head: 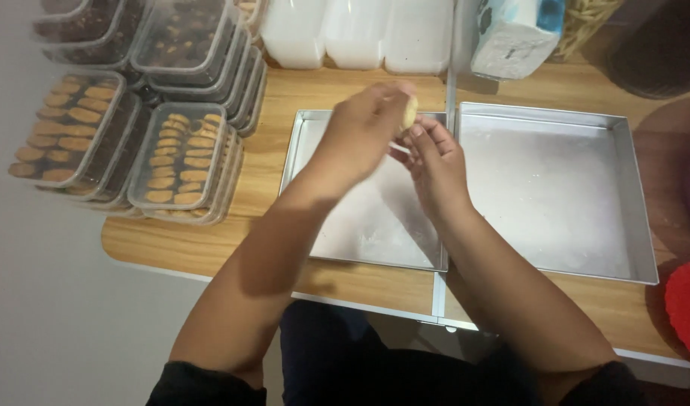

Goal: Forming small rings of dough by hand and placing them onto a baking tray for cooking.

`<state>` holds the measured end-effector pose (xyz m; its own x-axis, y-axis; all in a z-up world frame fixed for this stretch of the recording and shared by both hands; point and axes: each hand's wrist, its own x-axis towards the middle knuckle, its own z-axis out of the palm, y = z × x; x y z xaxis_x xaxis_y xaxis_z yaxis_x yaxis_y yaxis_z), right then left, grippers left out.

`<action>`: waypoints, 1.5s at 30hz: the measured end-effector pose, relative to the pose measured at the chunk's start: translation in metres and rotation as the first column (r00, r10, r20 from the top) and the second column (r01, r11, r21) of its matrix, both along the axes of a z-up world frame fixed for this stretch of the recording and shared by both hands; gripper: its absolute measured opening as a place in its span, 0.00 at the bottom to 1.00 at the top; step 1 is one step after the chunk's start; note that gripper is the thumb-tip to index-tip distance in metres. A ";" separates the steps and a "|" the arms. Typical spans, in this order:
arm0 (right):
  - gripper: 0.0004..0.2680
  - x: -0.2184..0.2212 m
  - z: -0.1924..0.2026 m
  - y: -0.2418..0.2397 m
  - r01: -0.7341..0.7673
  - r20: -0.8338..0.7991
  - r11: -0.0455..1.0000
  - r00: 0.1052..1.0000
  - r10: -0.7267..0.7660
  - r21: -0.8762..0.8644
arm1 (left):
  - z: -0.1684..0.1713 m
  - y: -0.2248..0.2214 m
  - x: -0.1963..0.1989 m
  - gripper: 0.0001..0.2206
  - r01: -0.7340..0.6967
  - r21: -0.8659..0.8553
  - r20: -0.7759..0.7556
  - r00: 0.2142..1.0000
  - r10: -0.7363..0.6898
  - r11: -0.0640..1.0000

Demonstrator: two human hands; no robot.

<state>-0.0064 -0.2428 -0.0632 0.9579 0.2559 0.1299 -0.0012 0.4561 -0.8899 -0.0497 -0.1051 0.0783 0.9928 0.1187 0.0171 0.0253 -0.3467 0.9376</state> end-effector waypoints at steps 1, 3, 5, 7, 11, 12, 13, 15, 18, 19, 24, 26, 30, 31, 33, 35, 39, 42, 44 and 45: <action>0.12 0.008 -0.013 -0.002 0.005 0.000 1.000 1.000 -0.005 0.002 | 0.014 -0.009 -0.008 0.22 0.005 0.002 0.000 1.000 -0.005 1.000; 0.11 0.022 -0.041 -0.007 -0.098 -0.227 0.994 0.968 0.107 0.053 | 0.040 -0.025 -0.025 0.36 0.151 0.377 -0.031 0.988 -0.151 0.914; 0.12 0.011 -0.024 -0.007 -0.126 -0.248 0.981 0.955 0.160 0.148 | 0.052 -0.033 -0.031 0.36 0.156 0.438 -0.008 0.985 -0.170 0.885; 0.14 0.001 -0.007 -0.006 -0.153 -0.261 0.958 0.941 0.216 0.243 | 0.061 -0.038 -0.029 0.36 0.155 0.500 0.017 0.982 -0.188 0.852; 0.14 -0.006 0.001 -0.016 -0.186 -0.343 0.850 0.856 0.386 0.492 | 0.050 -0.023 -0.012 0.28 -0.059 0.436 0.154 0.988 -0.010 0.898; 0.10 -0.003 -0.003 -0.021 -0.169 -0.412 0.868 0.828 0.382 0.466 | 0.043 -0.013 -0.009 0.16 -0.181 0.317 0.324 0.943 0.073 0.931; 0.10 -0.006 0.007 -0.026 -0.167 -0.413 0.869 0.827 0.381 0.466 | 0.031 -0.006 -0.006 0.16 -0.180 0.317 0.323 0.944 0.072 0.931; 0.19 -0.011 0.025 -0.035 -0.251 -0.359 0.892 0.848 0.390 0.377 | 0.005 0.007 0.001 0.22 -0.145 0.082 0.026 0.989 0.144 0.986; 0.16 -0.018 0.037 -0.042 -0.314 -0.212 0.896 0.897 0.388 0.313 | -0.046 0.014 -0.007 0.25 0.160 -0.395 -0.057 0.979 -0.198 0.905; 0.16 -0.016 0.037 -0.043 -0.315 -0.213 0.897 0.896 0.389 0.310 | -0.044 0.013 -0.011 0.25 0.159 -0.397 -0.056 0.979 -0.197 0.904; 0.17 -0.008 0.021 -0.052 -0.361 -0.116 0.914 0.916 0.385 0.186 | -0.052 0.003 -0.014 0.26 0.167 -0.331 -0.030 0.982 -0.187 0.929; 0.17 -0.010 0.021 -0.052 -0.348 -0.096 0.923 0.926 0.366 0.163 | -0.053 0.003 -0.011 0.23 0.166 -0.259 -0.025 0.984 -0.179 0.952; 0.16 -0.007 0.015 -0.060 -0.315 -0.044 0.943 0.946 0.322 0.108 | -0.053 0.001 -0.009 0.15 0.156 -0.155 -0.002 0.987 -0.158 0.976; 0.16 -0.008 0.015 -0.061 -0.314 -0.046 0.943 0.946 0.320 0.109 | -0.052 -0.001 -0.008 0.15 0.157 -0.155 -0.004 0.987 -0.160 0.975; 0.16 -0.009 0.016 -0.062 -0.308 -0.023 0.947 0.950 0.312 0.095 | -0.051 -0.003 -0.009 0.14 0.143 -0.142 0.023 0.990 -0.141 0.979; 0.15 -0.009 0.015 -0.063 -0.298 -0.033 0.951 0.953 0.301 0.082 | -0.051 -0.009 -0.010 0.13 0.141 -0.114 0.042 0.990 -0.137 0.983; 0.16 -0.015 0.024 -0.068 -0.275 -0.035 0.960 0.960 0.277 0.051 | -0.050 -0.018 -0.009 0.11 0.140 -0.041 0.117 0.984 -0.134 0.989; 0.21 -0.031 0.049 -0.071 -0.301 -0.027 0.953 0.953 0.301 0.023 | -0.036 -0.028 -0.016 0.10 0.150 -0.070 0.093 0.985 -0.143 0.986; 0.21 -0.029 0.044 -0.076 -0.280 0.017 0.959 0.959 0.281 -0.049 | -0.029 -0.029 -0.018 0.11 0.151 -0.089 0.058 0.988 -0.146 0.985; 0.22 -0.028 0.041 -0.079 -0.259 0.062 0.958 0.962 0.267 -0.121 | -0.026 -0.030 -0.019 0.11 0.147 -0.109 0.023 0.989 -0.146 0.983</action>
<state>-0.0348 -0.3215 -0.0225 0.8430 0.5144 0.1572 -0.0372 0.3473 -0.9370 -0.0688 -0.1354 0.0520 0.9993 -0.0259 0.0273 -0.0327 -0.2403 0.9701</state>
